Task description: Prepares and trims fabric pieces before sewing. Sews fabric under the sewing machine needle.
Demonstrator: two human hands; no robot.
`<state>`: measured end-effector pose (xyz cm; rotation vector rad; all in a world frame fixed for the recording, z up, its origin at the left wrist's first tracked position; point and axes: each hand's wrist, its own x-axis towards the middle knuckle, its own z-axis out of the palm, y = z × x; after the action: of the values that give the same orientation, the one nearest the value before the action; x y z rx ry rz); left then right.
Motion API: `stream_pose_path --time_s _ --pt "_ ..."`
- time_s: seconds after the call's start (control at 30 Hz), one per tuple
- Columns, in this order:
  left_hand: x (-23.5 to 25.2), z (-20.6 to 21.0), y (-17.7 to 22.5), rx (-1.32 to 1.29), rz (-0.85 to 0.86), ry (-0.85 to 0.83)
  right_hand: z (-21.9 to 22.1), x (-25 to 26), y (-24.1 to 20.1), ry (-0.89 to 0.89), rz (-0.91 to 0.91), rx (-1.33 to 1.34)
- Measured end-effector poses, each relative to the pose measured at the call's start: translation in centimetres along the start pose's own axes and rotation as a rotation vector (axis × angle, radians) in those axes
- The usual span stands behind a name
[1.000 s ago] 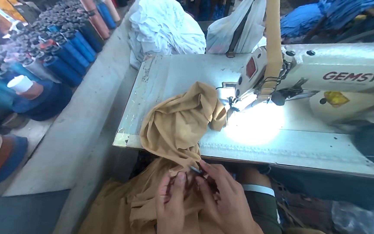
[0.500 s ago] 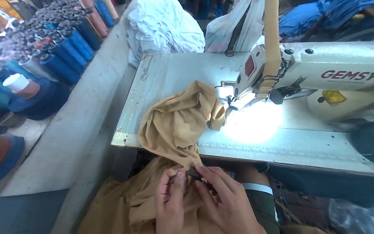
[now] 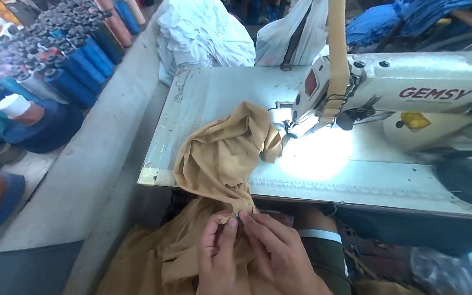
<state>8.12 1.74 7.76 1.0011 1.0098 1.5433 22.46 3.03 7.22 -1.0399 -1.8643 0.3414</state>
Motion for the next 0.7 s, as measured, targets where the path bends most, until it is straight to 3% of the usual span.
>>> stream_pose_path --time_s 0.23,0.4,0.57,0.7 --pt "0.2 -0.4 0.5 0.049 -0.001 0.032 -3.0 2.6 0.3 -0.090 0.166 0.238" --pt "0.2 -0.4 0.5 0.056 0.024 0.016 -2.7 4.3 0.5 -0.148 0.032 0.117" --pt "0.5 -0.4 0.9 0.227 0.148 -0.033 -2.5 4.8 0.6 -0.227 -0.014 0.056" --pt "0.6 -0.6 1.0 0.233 0.118 -0.042 -2.9 4.8 1.4 -0.303 0.144 0.355"
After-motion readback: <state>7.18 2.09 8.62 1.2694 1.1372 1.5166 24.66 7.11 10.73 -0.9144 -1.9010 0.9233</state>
